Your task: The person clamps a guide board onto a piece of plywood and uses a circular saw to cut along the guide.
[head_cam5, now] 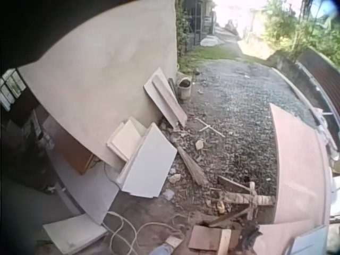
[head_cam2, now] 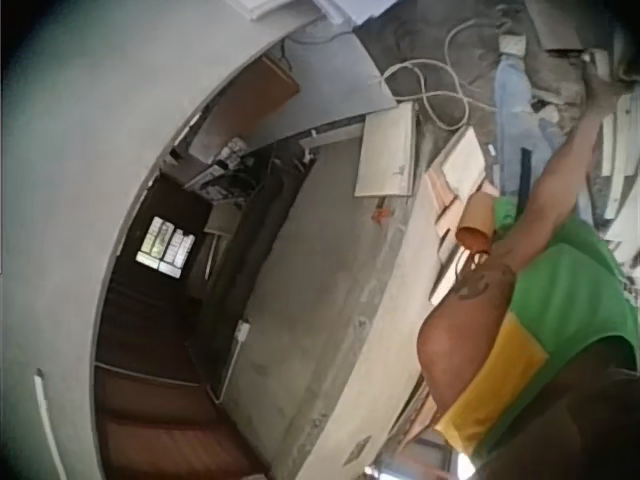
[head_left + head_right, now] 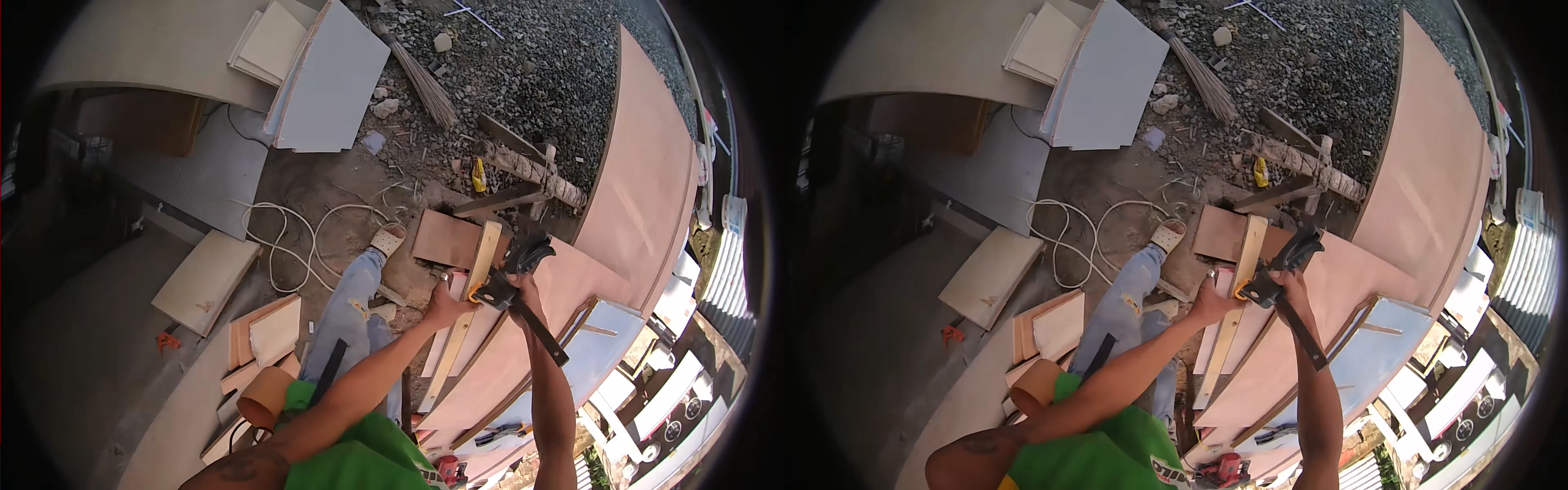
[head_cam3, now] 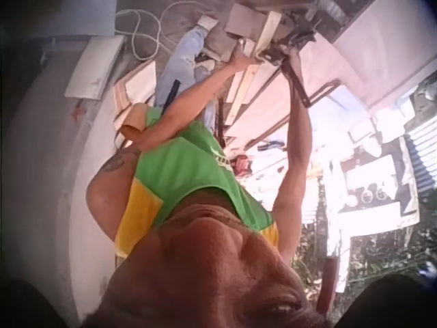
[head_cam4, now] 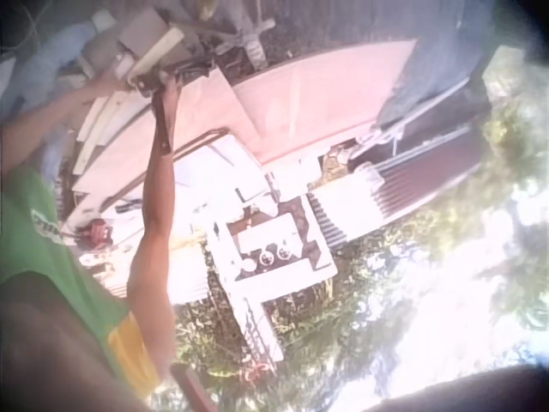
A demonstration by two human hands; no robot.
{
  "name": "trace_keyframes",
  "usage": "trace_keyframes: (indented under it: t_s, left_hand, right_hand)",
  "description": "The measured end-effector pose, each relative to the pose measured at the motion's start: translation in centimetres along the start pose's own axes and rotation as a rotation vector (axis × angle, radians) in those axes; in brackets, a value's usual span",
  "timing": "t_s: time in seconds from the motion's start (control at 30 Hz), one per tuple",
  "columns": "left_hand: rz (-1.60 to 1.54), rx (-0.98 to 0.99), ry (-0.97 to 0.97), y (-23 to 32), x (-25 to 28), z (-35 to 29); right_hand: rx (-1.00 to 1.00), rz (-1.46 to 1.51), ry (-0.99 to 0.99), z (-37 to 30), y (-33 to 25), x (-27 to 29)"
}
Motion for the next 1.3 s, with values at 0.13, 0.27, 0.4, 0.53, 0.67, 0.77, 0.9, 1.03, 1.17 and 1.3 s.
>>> trace_keyframes:
  t_s: [0.13,0.27,0.4,0.53,0.67,0.77,0.9,1.03,1.17,1.3]
  left_hand:
    - [0.072,0.125,-0.022,-1.4,-0.1,0.0]
    - [0.016,0.249,-0.082,-2.6,0.6,0.1]
    - [0.158,0.22,-0.069,-2.5,-0.4,-0.5]
    - [0.037,0.168,-0.04,-2.7,0.7,-0.1]
    - [0.022,0.233,-0.096,-4.5,1.0,-0.2]
    - [-0.063,0.237,-0.178,-2.5,-0.7,-0.1]
    - [0.032,0.177,-0.071,-3.1,0.3,0.2]
    - [0.253,0.083,0.13,-2.1,0.2,-2.5]
    - [0.311,-0.052,0.168,-2.8,-1.3,-9.1]
    - [0.375,0.022,0.15,-6.6,-0.8,-13.9]
  right_hand:
    - [0.015,-0.11,-0.079,0.8,0.2,1.5]
    - [0.041,-0.121,0.012,0.9,0.4,1.0]
    - [-0.001,-0.161,0.052,0.4,-1.0,0.7]
    - [-0.005,-0.194,0.027,1.4,-1.4,1.6]
    - [0.291,-0.345,0.062,-0.5,-6.4,-2.0]
    - [0.5,-0.415,0.103,-2.9,-8.9,-1.5]
    - [0.781,-0.245,0.311,-6.3,-10.5,-1.0]
    - [0.773,0.422,0.393,-10.7,-6.7,3.1]
    - [0.863,0.72,0.695,-18.2,3.7,11.5]
    - [0.938,0.911,0.839,-26.3,14.6,21.7]
Point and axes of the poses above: each hand's wrist, its own z-axis towards the middle knuckle, its own x-axis out of the back of the hand, y = z × x, the point moved 4 cm from there along z, towards the middle knuckle, and after that the axes turned 4 degrees about -z, right-handed, at the moved point
